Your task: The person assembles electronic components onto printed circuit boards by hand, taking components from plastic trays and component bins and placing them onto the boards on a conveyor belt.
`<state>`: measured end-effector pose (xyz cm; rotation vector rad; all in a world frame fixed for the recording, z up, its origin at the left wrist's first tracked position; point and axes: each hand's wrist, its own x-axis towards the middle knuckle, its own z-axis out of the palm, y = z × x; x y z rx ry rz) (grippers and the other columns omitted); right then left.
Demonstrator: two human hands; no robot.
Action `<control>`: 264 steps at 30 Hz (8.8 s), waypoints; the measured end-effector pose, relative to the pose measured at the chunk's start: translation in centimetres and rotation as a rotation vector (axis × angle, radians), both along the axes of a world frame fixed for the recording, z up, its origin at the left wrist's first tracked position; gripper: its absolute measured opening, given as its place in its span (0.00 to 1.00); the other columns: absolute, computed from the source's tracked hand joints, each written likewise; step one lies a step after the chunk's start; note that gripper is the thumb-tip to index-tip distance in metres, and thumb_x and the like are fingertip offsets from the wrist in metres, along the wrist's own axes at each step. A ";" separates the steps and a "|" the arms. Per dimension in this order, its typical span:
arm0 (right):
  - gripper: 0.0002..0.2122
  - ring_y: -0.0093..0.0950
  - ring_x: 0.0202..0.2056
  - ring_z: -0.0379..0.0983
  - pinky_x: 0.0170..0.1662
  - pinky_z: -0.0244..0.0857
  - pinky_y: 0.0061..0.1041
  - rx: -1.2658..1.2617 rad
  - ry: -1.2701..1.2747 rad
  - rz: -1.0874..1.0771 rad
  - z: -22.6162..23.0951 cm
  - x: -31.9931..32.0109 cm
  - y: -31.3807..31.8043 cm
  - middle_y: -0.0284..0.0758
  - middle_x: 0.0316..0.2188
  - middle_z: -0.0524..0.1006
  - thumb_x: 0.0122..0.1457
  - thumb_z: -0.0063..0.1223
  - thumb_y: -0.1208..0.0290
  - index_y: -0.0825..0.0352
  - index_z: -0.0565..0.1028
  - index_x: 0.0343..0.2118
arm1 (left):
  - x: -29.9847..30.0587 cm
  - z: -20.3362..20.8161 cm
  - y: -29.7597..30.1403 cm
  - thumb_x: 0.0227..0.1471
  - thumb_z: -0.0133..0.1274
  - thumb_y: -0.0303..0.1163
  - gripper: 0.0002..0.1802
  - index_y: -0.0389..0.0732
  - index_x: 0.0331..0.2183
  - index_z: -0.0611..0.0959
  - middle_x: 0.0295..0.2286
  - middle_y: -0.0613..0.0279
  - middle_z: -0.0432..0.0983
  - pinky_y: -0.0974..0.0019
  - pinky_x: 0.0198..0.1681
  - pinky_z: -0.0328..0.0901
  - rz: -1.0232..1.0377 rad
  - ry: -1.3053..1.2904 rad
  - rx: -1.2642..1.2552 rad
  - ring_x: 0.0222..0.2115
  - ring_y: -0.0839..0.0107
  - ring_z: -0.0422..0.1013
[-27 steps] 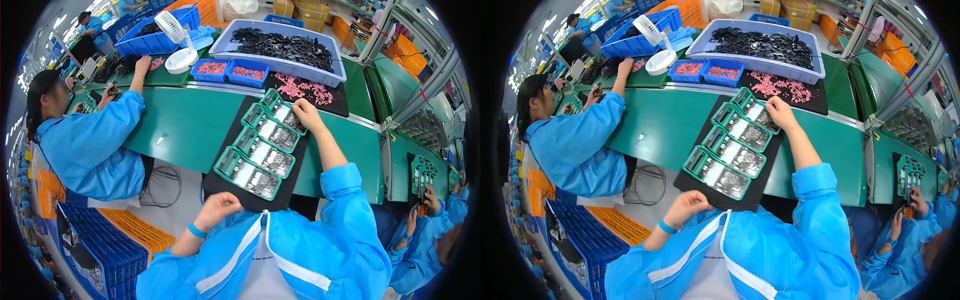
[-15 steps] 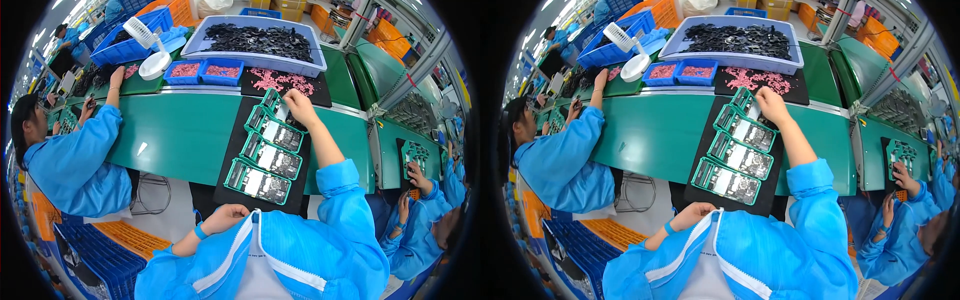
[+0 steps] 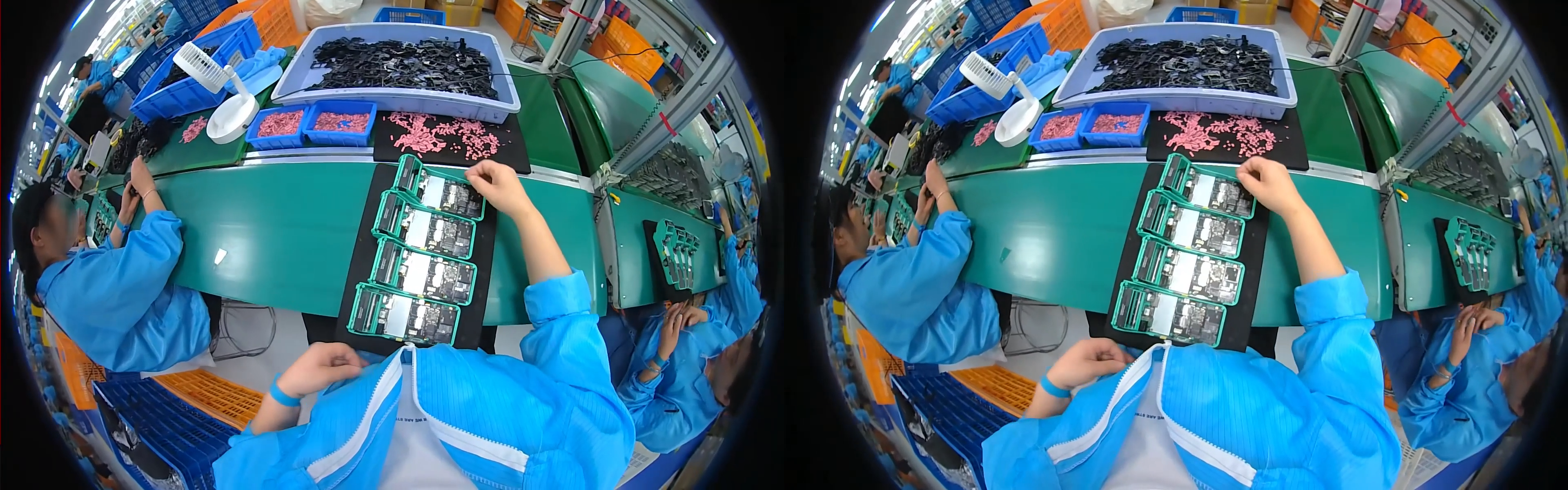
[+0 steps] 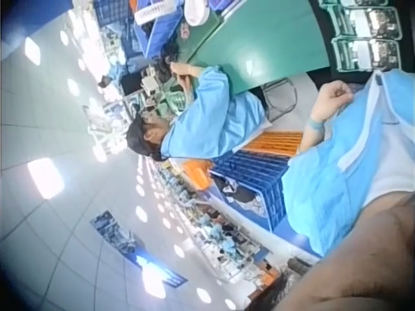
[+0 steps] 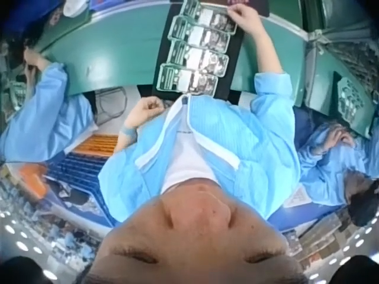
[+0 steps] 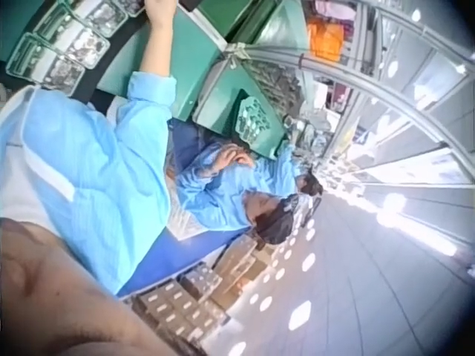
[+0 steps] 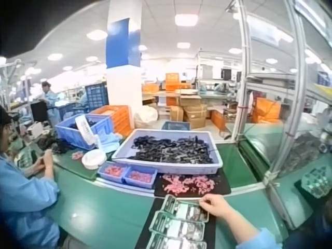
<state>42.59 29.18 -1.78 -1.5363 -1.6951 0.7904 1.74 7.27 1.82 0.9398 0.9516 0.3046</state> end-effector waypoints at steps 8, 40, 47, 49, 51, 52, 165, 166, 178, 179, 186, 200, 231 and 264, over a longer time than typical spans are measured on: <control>0.04 0.37 0.35 0.75 0.39 0.69 0.31 0.258 -0.132 0.120 0.3 0.3 -1.2 0.40 0.33 0.78 0.48 0.54 0.76 0.69 0.76 0.27 | -1.4 5.6 7.5 0.50 0.56 0.25 0.04 0.35 0.27 0.78 0.22 0.70 0.73 0.77 0.26 0.62 0.313 0.332 0.588 0.24 0.84 0.67; 0.05 0.33 0.38 0.72 0.42 0.68 0.30 0.528 -0.718 0.252 2.3 0.1 -2.2 0.33 0.32 0.77 0.46 0.51 0.76 0.67 0.78 0.26 | 3.5 -0.3 18.3 0.42 0.55 0.24 0.01 0.38 0.22 0.79 0.25 0.52 0.75 0.57 0.35 0.69 -0.397 0.961 1.374 0.30 0.55 0.73; 0.04 0.40 0.33 0.74 0.37 0.69 0.37 0.326 -0.367 -0.042 0.8 2.4 3.2 0.39 0.26 0.77 0.46 0.53 0.74 0.64 0.77 0.26 | 3.6 0.6 18.6 0.45 0.54 0.27 0.02 0.39 0.24 0.79 0.26 0.54 0.76 0.58 0.36 0.68 -0.453 0.915 1.377 0.31 0.55 0.73; 0.04 0.39 0.33 0.74 0.38 0.68 0.37 0.290 -0.381 -0.065 0.7 2.2 4.2 0.40 0.26 0.77 0.46 0.54 0.74 0.64 0.78 0.25 | 3.6 0.4 18.7 0.45 0.54 0.27 0.03 0.39 0.25 0.77 0.26 0.54 0.75 0.58 0.36 0.68 -0.521 0.871 1.405 0.31 0.55 0.73; 0.03 0.39 0.34 0.74 0.39 0.68 0.38 0.248 -0.455 -0.084 0.4 1.8 4.7 0.40 0.27 0.77 0.46 0.54 0.73 0.64 0.78 0.24 | 3.7 0.4 18.6 0.45 0.54 0.27 0.03 0.39 0.24 0.77 0.26 0.55 0.75 0.58 0.35 0.68 -0.528 0.859 1.413 0.31 0.56 0.73; 0.03 0.40 0.34 0.74 0.38 0.68 0.38 0.278 -0.511 -0.074 0.5 1.5 4.9 0.41 0.27 0.76 0.46 0.55 0.73 0.66 0.77 0.23 | 3.8 0.5 18.5 0.45 0.54 0.26 0.03 0.39 0.24 0.76 0.26 0.55 0.75 0.59 0.35 0.68 -0.537 0.841 1.424 0.30 0.56 0.73; 0.03 0.32 0.23 0.71 0.27 0.66 0.30 0.421 -0.728 0.277 0.0 -6.6 -12.7 0.33 0.18 0.71 0.45 0.51 0.74 0.63 0.72 0.25 | 5.4 20.7 14.0 0.35 0.62 0.38 0.23 0.31 0.33 0.82 0.26 0.56 0.73 0.66 0.24 0.57 -0.375 0.257 1.983 0.24 0.66 0.67; 0.03 0.32 0.23 0.71 0.27 0.66 0.30 0.424 -0.729 0.278 0.2 -6.7 -12.8 0.33 0.18 0.71 0.45 0.51 0.74 0.63 0.72 0.25 | 5.4 20.8 14.1 0.35 0.62 0.38 0.23 0.31 0.33 0.82 0.26 0.56 0.73 0.66 0.24 0.57 -0.372 0.260 1.986 0.24 0.66 0.67; 0.11 0.33 0.24 0.74 0.26 0.67 0.33 0.316 -0.492 0.214 2.2 -5.7 -12.6 0.34 0.19 0.74 0.47 0.52 0.75 0.62 0.77 0.36 | 10.1 16.7 21.9 0.43 0.60 0.30 0.12 0.37 0.33 0.81 0.28 0.55 0.75 0.60 0.31 0.66 -0.526 0.337 1.866 0.30 0.57 0.72; 0.12 0.35 0.24 0.73 0.27 0.68 0.34 0.315 -0.493 0.178 2.3 -5.8 -11.7 0.34 0.19 0.74 0.47 0.52 0.75 0.61 0.76 0.37 | 10.7 16.0 22.8 0.43 0.59 0.30 0.11 0.36 0.32 0.81 0.27 0.54 0.75 0.60 0.31 0.66 -0.550 0.363 1.808 0.29 0.57 0.72; 0.12 0.36 0.24 0.74 0.27 0.69 0.36 0.261 -0.534 0.110 1.0 -4.1 -7.9 0.35 0.20 0.75 0.48 0.51 0.74 0.59 0.78 0.37 | 16.0 11.5 29.2 0.45 0.57 0.33 0.11 0.36 0.29 0.83 0.27 0.50 0.76 0.56 0.35 0.68 -0.632 0.525 1.607 0.30 0.53 0.73; 0.05 0.26 0.23 0.75 0.29 0.68 0.24 0.110 0.072 -0.038 0.5 2.1 -0.8 0.37 0.22 0.78 0.52 0.54 0.72 0.66 0.79 0.31 | 29.6 -1.6 38.9 0.43 0.55 0.31 0.09 0.38 0.27 0.85 0.30 0.44 0.78 0.53 0.39 0.70 -0.358 0.976 1.351 0.33 0.49 0.75; 0.01 0.22 0.21 0.69 0.24 0.63 0.20 0.222 0.020 -0.304 -2.0 1.9 -12.2 0.33 0.22 0.72 0.50 0.57 0.79 0.68 0.76 0.26 | 23.0 3.8 24.1 0.43 0.54 0.29 0.06 0.37 0.23 0.82 0.25 0.52 0.77 0.58 0.34 0.69 -0.601 0.309 1.389 0.28 0.55 0.74; 0.02 0.11 0.20 0.64 0.21 0.56 0.13 0.344 0.379 -0.388 1.8 -8.8 -16.4 0.29 0.25 0.76 0.51 0.58 0.79 0.71 0.76 0.28 | 18.2 2.2 12.0 0.45 0.58 0.29 0.10 0.31 0.29 0.83 0.23 0.60 0.79 0.74 0.27 0.68 0.110 0.107 0.796 0.23 0.80 0.73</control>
